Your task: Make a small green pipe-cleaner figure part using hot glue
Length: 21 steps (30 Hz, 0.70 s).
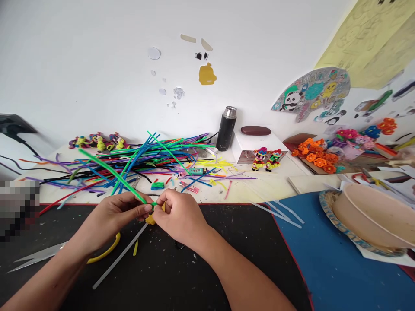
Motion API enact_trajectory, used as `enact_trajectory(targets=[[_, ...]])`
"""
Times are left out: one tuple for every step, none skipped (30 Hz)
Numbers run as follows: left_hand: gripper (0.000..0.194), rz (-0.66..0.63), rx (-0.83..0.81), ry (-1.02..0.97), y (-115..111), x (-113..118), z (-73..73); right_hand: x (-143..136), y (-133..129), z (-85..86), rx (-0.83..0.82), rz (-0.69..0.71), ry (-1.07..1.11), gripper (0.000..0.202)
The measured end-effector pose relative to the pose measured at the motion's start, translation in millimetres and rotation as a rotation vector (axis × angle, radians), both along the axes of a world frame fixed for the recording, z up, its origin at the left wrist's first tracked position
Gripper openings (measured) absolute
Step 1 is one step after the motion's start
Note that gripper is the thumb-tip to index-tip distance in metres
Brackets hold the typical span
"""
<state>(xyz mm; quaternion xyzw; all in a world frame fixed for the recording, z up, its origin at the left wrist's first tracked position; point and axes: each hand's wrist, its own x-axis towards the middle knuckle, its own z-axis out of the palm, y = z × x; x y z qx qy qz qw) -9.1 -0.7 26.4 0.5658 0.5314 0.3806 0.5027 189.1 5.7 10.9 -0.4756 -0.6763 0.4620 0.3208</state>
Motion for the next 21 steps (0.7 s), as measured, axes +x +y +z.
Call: enact_trajectory(targets=[[0.032, 0.002, -0.016, -0.013, 0, 0, -0.7, 0, 0, 0.2, -0.004, -0.002, 0.001, 0.009], [0.033, 0.003, -0.033, -0.042, 0, 1, -1.6, 0, 0, 0.2, -0.008, -0.003, 0.011, 0.008], [0.034, 0.01, -0.048, -0.085, 1, 2, -2.7, 0, 0, 0.0, -0.015, 0.0, 0.03, 0.008], [0.034, 0.021, -0.061, -0.138, 1, 3, -4.1, 0, 0, -0.6, -0.021, 0.003, 0.057, 0.008], [0.034, 0.034, -0.072, -0.197, 1, 4, -5.7, 0, 0, -1.3, -0.032, 0.008, 0.089, 0.008], [0.033, 0.048, -0.083, -0.258, 1, 6, -7.5, 0, 0, -2.1, -0.047, 0.015, 0.123, 0.008], [0.034, 0.058, -0.096, -0.316, 1, 8, -9.3, 0, 0, -2.8, -0.067, 0.024, 0.157, 0.009], [0.034, 0.066, -0.115, -0.371, 1, 10, -11.1, -1, 0, -3.1, -0.088, 0.03, 0.189, 0.01], [0.034, 0.073, -0.136, -0.42, 1, 12, -12.8, -1, -1, -2.9, -0.111, 0.029, 0.216, 0.01], [0.035, 0.081, -0.156, -0.464, 1, 13, -14.4, -1, -1, -2.1, -0.127, 0.022, 0.235, 0.009], [0.035, 0.089, -0.172, -0.497, 0, 15, -15.8, -2, -1, -0.7, -0.136, 0.008, 0.245, 0.008], [0.036, 0.093, -0.185, -0.517, 0, 16, -17.0, -2, -1, 1.0, -0.136, -0.01, 0.245, 0.007], [0.036, 0.093, -0.192, -0.523, 0, 16, -18.1, -2, -1, 3.0, -0.13, -0.026, 0.238, 0.007], [0.037, 0.089, -0.194, -0.516, 0, 16, -18.9, -2, -1, 4.8, -0.119, -0.036, 0.228, 0.008], [0.038, 0.087, -0.189, -0.496, 1, 15, -19.3, -2, -1, 6.4, -0.11, -0.042, 0.219, 0.009], [0.038, 0.083, -0.178, -0.464, 1, 14, -19.4, -1, -1, 7.5, -0.102, -0.047, 0.213, 0.01], [0.039, 0.078, -0.163, -0.422, 1, 12, -19.0, -1, 0, 8.2, -0.098, -0.053, 0.209, 0.01], [0.039, 0.072, -0.144, -0.37, 2, 10, -18.1, 0, 0, 8.4, -0.097, -0.059, 0.206, 0.01], [0.039, 0.054, -0.124, -0.312, 2, 8, -16.8, 1, 0, 8.3, -0.093, -0.064, 0.201, 0.01], [0.039, 0.036, -0.103, -0.256, 2, 7, -15.2, 1, 0, 8.0, -0.087, -0.07, 0.194, 0.01], [0.039, 0.02, -0.083, -0.208, 3, 5, -13.3, 2, 0, 7.6, -0.079, -0.074, 0.185, 0.01]])
